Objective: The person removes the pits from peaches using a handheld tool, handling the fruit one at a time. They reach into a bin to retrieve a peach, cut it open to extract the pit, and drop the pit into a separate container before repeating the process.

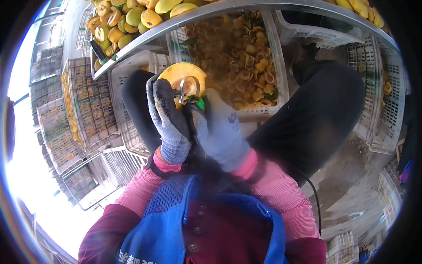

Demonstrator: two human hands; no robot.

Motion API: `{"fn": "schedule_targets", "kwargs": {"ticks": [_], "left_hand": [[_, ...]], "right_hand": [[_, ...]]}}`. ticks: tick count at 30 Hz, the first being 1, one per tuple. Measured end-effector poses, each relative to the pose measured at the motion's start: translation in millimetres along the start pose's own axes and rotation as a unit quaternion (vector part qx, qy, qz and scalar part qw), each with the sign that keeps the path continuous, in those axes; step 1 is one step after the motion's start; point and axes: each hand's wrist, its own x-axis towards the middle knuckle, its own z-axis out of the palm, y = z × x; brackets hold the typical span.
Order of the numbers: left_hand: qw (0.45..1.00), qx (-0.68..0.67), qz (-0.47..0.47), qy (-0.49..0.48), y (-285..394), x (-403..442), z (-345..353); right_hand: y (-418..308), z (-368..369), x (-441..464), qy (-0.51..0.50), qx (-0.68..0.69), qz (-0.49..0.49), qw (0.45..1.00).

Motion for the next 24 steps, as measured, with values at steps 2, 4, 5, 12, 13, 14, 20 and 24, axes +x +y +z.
{"fn": "schedule_targets", "kwargs": {"ticks": [2, 4, 5, 12, 13, 14, 20, 24], "left_hand": [[1.000, 0.000, -0.004, 0.009, 1, -1, 1], [0.996, 0.053, 0.069, 0.009, 3, 0, 3], [0.996, 0.046, 0.075, 0.006, 3, 0, 3], [0.996, -0.080, 0.017, -0.039, -7, 5, 5], [0.997, -0.028, 0.024, -0.061, -7, 8, 2], [0.987, -0.036, -0.058, -0.146, -5, 15, -5], [0.952, -0.074, -0.126, -0.270, -6, 42, -22], [0.966, -0.051, -0.097, -0.234, -2, 36, -19]], "right_hand": [[1, 2, -1, -0.001, -0.005, 0.006, 1.000], [2, 2, -2, -0.003, -0.027, 0.004, 1.000], [3, 2, -2, -0.004, -0.042, 0.002, 0.999], [21, -3, -10, -0.022, -0.040, 0.019, 0.999], [35, 0, -18, -0.016, -0.028, 0.037, 0.999], [39, 1, -19, -0.010, -0.017, 0.055, 0.998], [37, 0, -15, -0.089, 0.025, 0.013, 0.996], [27, -14, -17, -0.203, 0.297, 0.293, 0.886]]}}
